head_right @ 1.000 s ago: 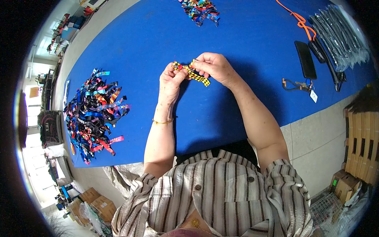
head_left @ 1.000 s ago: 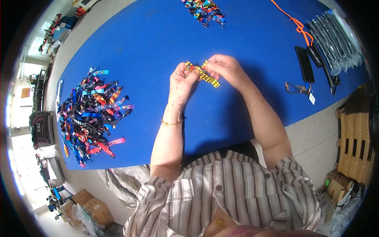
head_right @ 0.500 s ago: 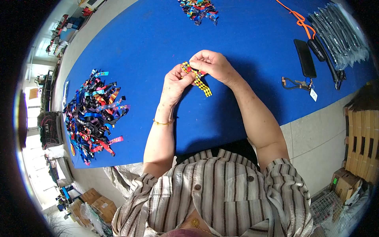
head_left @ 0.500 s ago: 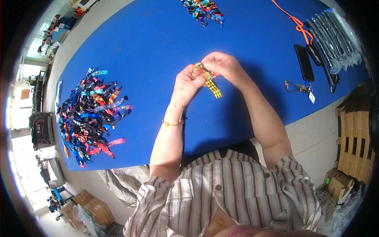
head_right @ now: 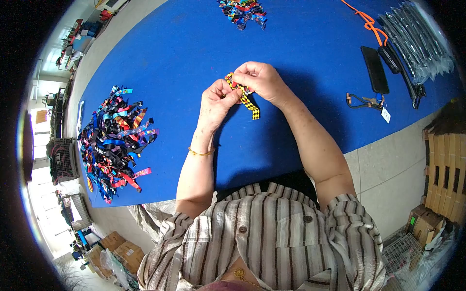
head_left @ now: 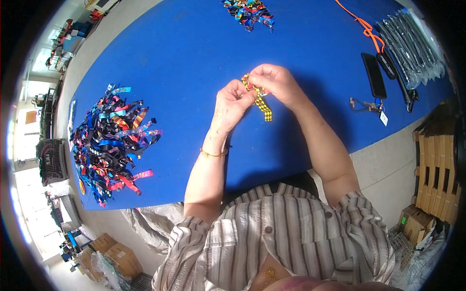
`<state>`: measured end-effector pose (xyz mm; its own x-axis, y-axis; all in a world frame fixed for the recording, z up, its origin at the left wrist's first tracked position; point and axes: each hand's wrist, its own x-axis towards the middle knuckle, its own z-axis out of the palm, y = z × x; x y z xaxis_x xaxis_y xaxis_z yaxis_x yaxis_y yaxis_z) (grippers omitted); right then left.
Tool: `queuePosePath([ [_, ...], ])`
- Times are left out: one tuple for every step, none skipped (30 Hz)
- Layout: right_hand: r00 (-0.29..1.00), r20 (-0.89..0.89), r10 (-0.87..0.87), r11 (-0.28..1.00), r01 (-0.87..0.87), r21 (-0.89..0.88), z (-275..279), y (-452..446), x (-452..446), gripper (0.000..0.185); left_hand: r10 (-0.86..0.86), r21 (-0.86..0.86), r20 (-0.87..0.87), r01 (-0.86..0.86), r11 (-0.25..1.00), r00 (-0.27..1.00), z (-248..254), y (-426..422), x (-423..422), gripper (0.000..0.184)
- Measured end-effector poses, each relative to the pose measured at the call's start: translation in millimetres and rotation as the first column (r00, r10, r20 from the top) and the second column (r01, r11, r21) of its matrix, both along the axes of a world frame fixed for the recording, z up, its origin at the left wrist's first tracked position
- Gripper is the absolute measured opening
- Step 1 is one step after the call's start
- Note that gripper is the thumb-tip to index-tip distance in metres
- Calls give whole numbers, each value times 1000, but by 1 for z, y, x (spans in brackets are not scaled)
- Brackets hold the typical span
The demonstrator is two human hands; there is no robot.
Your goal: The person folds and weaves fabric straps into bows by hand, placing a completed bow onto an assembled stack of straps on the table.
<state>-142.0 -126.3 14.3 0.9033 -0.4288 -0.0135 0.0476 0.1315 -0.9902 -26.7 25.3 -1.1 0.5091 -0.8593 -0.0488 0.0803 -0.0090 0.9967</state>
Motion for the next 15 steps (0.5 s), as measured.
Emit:
queuePosePath([
  [1000,12,-25,1000,25,15,1,-1,0,18,21,-5,-15,-21,1000,1000,-2,0,1,9],
  [998,24,-51,998,51,29,2,-3,0,21,39,-10,-30,-40,999,999,-4,-1,2,9],
  [996,34,-79,996,78,45,3,-5,-1,23,57,-15,-46,-58,998,997,-4,-2,2,9],
  [999,29,-43,999,43,13,-1,-11,-2,22,77,-63,-118,-85,994,990,4,-3,-1,9],
  [999,32,-20,1000,21,-21,-5,-13,-3,21,93,-80,-132,-104,991,987,3,-3,0,10],
  [999,34,4,998,-2,-56,-8,-14,-3,20,108,-97,-147,-123,988,983,2,-3,2,10],
  [999,36,28,996,-25,-91,-8,-15,-3,20,123,-115,-161,-143,983,979,0,-3,4,10],
  [1000,10,26,992,-24,-120,-8,-13,-3,17,125,-104,-159,-142,984,979,-1,-2,7,10],
  [999,22,26,993,-24,-112,-8,-11,-3,15,133,-103,-157,-150,983,979,-1,-2,8,11],
  [999,34,27,994,-23,-106,-10,-9,-3,14,142,-103,-156,-159,982,978,0,-2,7,11],
  [999,45,28,995,-24,-100,-11,-9,-2,13,150,-104,-154,-167,980,977,1,-2,7,11],
  [999,36,3,991,2,-131,-14,-8,-1,11,151,-106,-140,-167,980,979,1,-2,7,12],
  [999,36,25,991,-20,-130,-11,-8,-2,11,152,-108,-126,-166,980,980,-1,-3,7,12],
  [998,36,48,991,-43,-128,-7,-6,-4,11,154,-109,-112,-166,980,982,-1,-3,7,12],
  [997,36,72,990,-67,-126,-5,-5,-4,12,162,-102,-101,-172,980,982,-1,-3,6,12],
])
